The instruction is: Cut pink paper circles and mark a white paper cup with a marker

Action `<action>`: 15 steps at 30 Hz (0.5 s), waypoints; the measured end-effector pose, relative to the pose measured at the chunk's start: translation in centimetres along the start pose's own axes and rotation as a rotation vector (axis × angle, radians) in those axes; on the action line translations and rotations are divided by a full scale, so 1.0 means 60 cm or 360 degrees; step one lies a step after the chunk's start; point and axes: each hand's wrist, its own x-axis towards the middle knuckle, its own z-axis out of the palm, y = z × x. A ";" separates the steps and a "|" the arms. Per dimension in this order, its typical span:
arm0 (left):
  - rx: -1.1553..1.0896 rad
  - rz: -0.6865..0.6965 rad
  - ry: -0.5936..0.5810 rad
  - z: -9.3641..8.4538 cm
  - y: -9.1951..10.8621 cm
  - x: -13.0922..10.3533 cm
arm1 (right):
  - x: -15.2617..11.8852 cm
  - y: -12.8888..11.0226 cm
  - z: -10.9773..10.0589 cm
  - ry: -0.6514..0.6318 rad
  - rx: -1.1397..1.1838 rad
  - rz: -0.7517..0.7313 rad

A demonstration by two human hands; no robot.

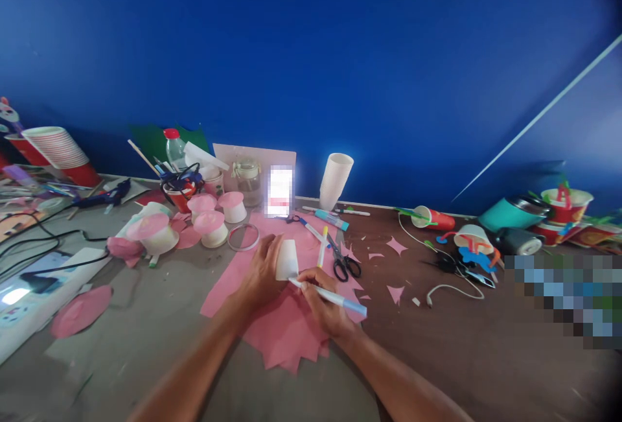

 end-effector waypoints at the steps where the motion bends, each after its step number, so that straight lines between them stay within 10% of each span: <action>1: 0.0003 0.0007 -0.0007 0.002 -0.001 -0.001 | -0.001 -0.002 0.001 -0.0010 -0.0019 -0.0015; 15: 0.0052 -0.0001 0.0031 0.009 0.003 -0.001 | 0.001 -0.013 0.002 -0.0002 -0.0142 -0.0095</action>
